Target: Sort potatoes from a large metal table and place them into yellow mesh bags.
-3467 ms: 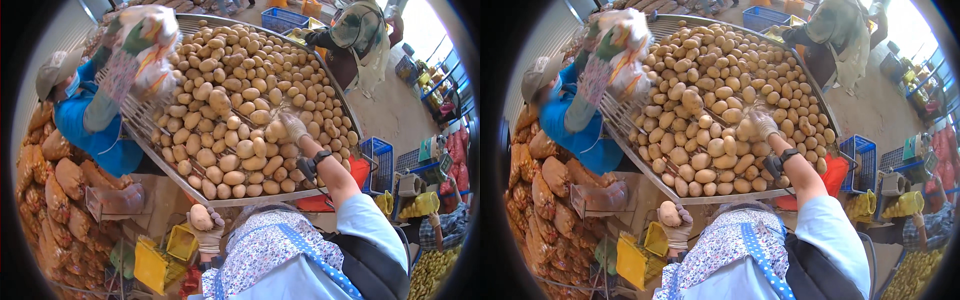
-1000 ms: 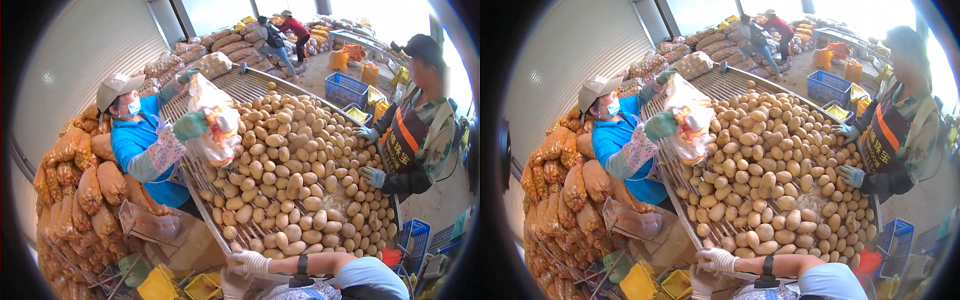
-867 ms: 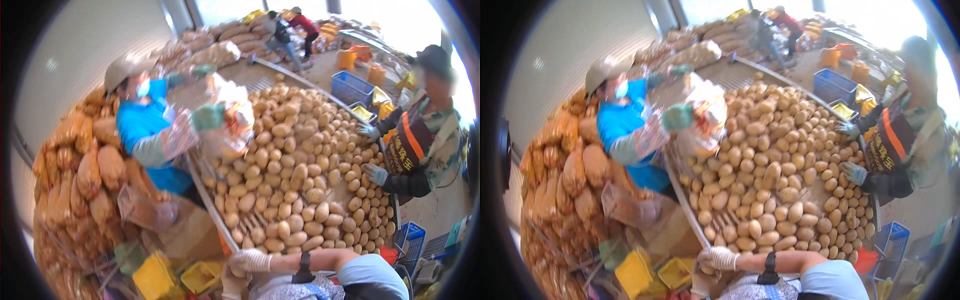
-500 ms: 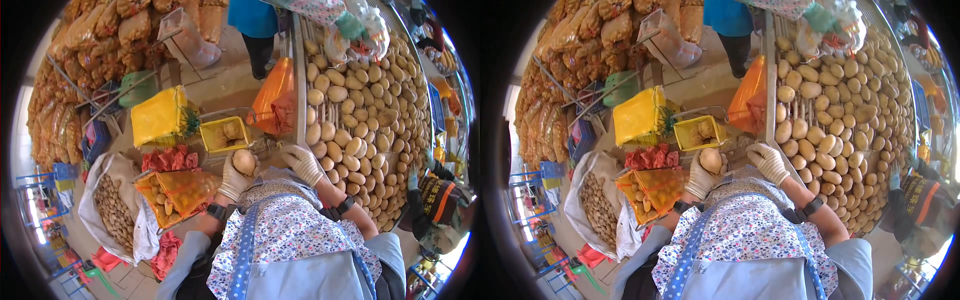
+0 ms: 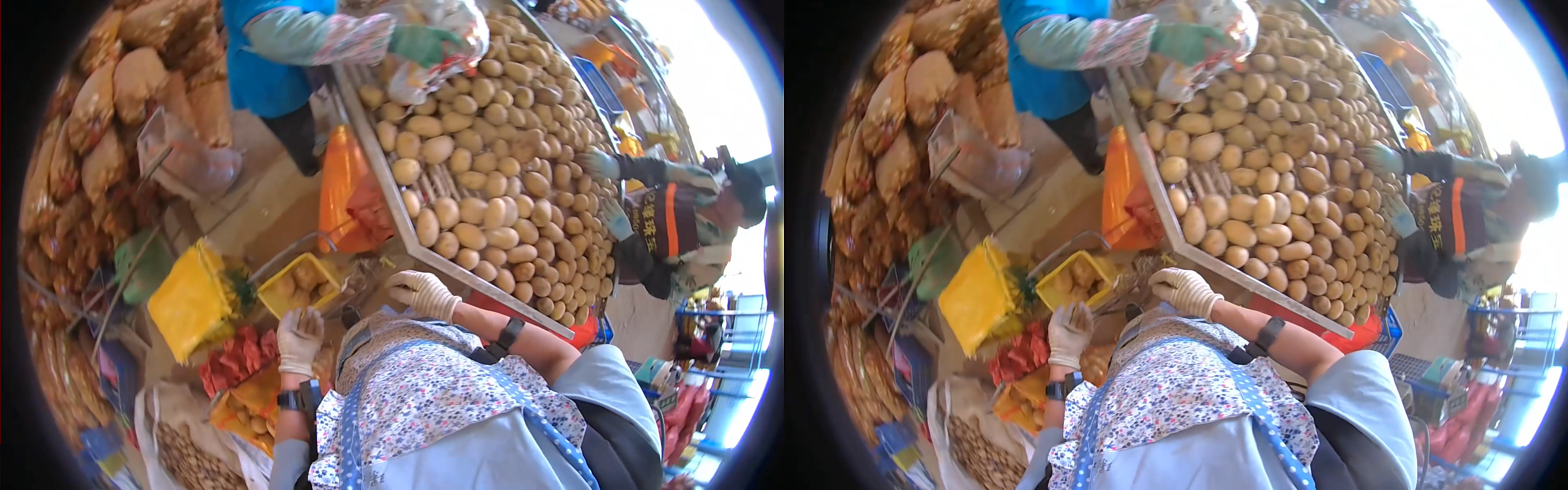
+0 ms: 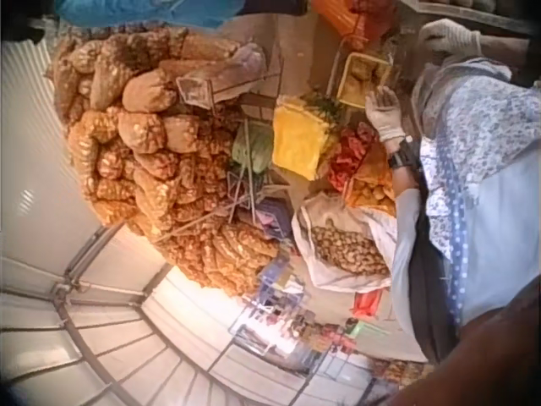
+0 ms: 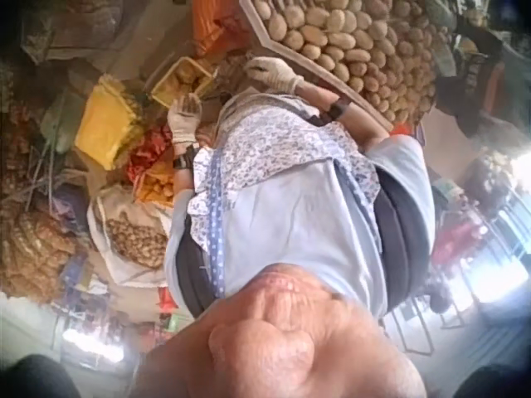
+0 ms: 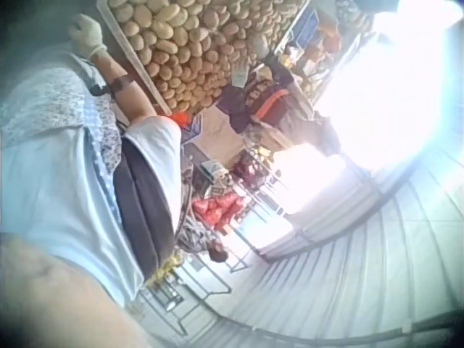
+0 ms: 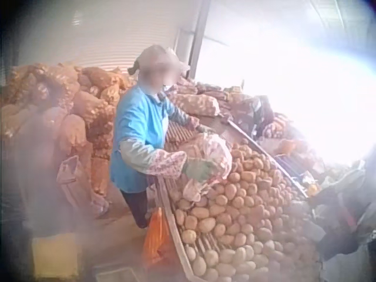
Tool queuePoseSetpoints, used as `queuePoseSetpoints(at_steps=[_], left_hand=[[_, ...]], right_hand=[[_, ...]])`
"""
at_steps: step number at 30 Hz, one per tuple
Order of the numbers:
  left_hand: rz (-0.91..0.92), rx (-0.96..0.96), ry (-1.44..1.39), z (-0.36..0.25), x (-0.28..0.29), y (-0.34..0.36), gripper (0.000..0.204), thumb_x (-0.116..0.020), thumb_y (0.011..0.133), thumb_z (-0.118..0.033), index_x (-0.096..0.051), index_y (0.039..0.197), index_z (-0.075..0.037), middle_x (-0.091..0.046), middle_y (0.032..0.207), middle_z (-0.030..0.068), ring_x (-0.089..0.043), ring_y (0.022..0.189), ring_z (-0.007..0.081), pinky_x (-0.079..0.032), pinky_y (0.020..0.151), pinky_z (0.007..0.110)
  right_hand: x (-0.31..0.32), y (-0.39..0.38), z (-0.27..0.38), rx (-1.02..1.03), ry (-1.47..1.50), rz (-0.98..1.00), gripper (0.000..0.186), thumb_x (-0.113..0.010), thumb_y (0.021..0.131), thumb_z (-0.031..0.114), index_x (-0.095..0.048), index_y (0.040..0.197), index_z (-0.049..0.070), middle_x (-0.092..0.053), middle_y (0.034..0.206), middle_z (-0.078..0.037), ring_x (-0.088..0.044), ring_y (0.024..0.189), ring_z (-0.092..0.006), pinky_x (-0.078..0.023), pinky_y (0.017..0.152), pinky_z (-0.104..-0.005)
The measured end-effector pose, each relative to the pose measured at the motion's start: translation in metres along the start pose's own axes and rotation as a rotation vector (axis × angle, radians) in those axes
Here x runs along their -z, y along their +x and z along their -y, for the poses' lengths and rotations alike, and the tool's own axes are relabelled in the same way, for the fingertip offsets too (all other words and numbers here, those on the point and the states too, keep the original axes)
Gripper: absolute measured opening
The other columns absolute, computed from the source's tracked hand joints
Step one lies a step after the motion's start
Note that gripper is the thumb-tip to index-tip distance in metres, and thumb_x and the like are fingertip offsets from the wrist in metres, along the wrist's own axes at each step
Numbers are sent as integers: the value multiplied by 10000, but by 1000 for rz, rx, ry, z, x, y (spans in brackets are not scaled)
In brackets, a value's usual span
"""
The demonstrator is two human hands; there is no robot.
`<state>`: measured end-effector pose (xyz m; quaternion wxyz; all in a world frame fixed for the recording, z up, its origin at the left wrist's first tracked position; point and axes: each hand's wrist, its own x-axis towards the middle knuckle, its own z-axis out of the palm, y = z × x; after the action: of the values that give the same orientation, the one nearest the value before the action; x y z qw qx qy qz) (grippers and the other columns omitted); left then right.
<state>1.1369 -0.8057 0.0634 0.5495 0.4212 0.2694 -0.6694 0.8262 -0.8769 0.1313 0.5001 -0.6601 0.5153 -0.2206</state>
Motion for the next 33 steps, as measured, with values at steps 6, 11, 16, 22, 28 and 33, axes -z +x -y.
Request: queuePoseSetpoints(at_steps=[6,11,16,22,28,33], left_hand=[[-22,-6,11,33,-22,9,291,-551,945,-368,-638,1039,-108,-732,954,116,-699,906,299,-574,771,494],[53,6,130,91,-53,7,304,-543,943,-340,-660,1057,-83,-715,1001,99,-686,933,280,-571,780,448],[121,-43,120,130,-70,-17,255,-578,934,-321,-671,1021,-100,-720,981,80,-692,921,263,-574,762,447],[-13,-128,54,147,-50,-62,292,-563,940,-339,-644,1082,-97,-706,1057,103,-674,962,278,-561,814,451],[-49,-195,-25,151,-46,-92,329,-519,967,-379,-629,1116,-107,-689,1090,77,-655,983,276,-551,840,458],[128,-210,80,163,-97,-79,410,-508,964,-440,-614,1171,-101,-672,1130,62,-632,1032,258,-534,881,456]], right_hand=[[57,-10,-20,74,81,-143,135,-666,874,163,-706,977,86,-709,896,-116,-682,844,-262,-537,771,-335],[109,2,-42,205,29,-221,121,-672,870,159,-708,967,96,-687,827,-147,-674,768,-254,-521,703,-352],[142,77,-39,347,-236,-278,216,-646,862,157,-659,1077,151,-639,1045,-167,-646,886,-349,-519,750,-427],[135,163,-31,320,-741,33,478,-585,830,85,-536,1292,200,-483,1318,-172,-643,949,-390,-526,784,-485],[139,177,-23,360,-787,20,441,-617,803,93,-558,1233,170,-508,1186,-211,-653,883,-390,-531,717,-493],[144,121,0,177,-258,-126,594,-727,745,239,-502,1291,171,-538,1168,-243,-648,929,-418,-530,800,-495]])
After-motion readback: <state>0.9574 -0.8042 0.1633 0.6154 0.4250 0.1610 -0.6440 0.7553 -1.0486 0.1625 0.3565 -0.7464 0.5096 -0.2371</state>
